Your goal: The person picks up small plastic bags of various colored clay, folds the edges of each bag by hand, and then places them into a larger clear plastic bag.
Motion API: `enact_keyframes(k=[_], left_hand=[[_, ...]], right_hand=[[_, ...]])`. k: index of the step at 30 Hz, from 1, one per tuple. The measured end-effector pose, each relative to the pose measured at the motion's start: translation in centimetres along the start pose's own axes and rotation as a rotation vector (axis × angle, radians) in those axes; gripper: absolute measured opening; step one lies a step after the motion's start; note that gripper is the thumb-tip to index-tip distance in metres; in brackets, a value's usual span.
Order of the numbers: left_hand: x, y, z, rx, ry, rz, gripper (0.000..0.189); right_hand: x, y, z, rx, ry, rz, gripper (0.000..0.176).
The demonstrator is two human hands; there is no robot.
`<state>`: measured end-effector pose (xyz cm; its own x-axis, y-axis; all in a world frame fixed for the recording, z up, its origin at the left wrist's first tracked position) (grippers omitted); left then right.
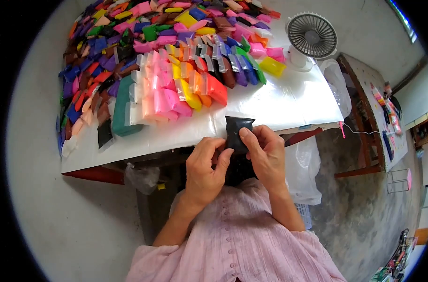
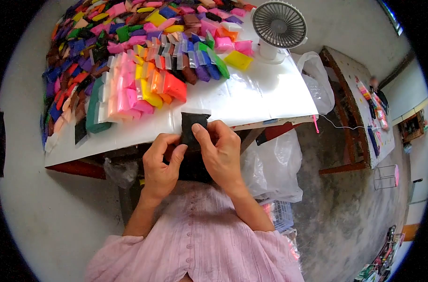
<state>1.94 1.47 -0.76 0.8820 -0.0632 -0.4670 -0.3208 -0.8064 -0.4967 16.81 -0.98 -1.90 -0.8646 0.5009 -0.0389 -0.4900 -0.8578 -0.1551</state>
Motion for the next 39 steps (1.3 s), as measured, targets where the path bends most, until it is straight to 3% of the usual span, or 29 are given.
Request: enact_keyframes(k=[3,6,10,14,18,26,29,32,34,36,39], left_hand=[[0.2,-0.1,0.5,0.088,-0.060,-0.086,0.012],[0.1,0.0,0.8,0.080,-0.092,-0.101,0.010],[0.2,-0.2,0.7,0.106,-0.092,-0.120,0.009],[0.4,-0.2,0.7,0.137,-0.121,-0.099,0.010],[0.5,-0.2,0.8,0.165,-0.150,-0.085,0.010],[1.0,0.2,0.1,0.418,-0.327,-0.170,0.013],[0.7,-0.3,0.0,0.543,-0.308,-0.205,0.013],[0.1,-0.5,0.1,0.624,-0.273,-0.234,0.020],[-0.1,-0.6,0.0,0.645,-0.255,-0.231,0.021],[-0.1,-0.9,0.0,0.625,-0.251,-0.231,0.024],[-0.4,-2.0,-0.4,0.511,-0.237,-0.267,0.027]], right_hand=[[0.1,0.2,0.9,0.029,0.076,0.032,0.031],[-0.7,0.3,1.3,-0.186,0.193,0.030,0.029],[-1.1,1.2,2.1,-0.605,0.565,0.212,0.021],[-0.9,1.3,1.9,-0.766,0.706,0.138,0.017],[-0.7,1.2,1.7,-0.795,0.690,0.137,0.015],[-1.2,1.8,1.0,-0.941,0.665,0.011,0.015],[-1.9,1.9,0.9,-0.823,0.453,0.048,0.012],[-2.3,1.5,1.4,-0.249,-0.133,0.232,0.015],[-2.5,1.0,1.8,-0.048,-0.241,0.277,0.017],[-2.0,0.7,2.6,0.006,-0.307,0.271,0.016],[-1.7,-0.2,2.9,-0.097,-0.269,0.187,0.014]])
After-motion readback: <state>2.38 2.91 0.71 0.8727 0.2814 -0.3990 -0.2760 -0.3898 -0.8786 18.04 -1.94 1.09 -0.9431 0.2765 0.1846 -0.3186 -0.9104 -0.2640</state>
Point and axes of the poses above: each hand's wrist, its own y-axis away from the middle knuckle, its own x-axis out of the palm, z = x × y, the point moved 3 cm from there along -y, towards the middle knuckle, and after that the axes turned 5 degrees about -y, right-handed, at the moved point
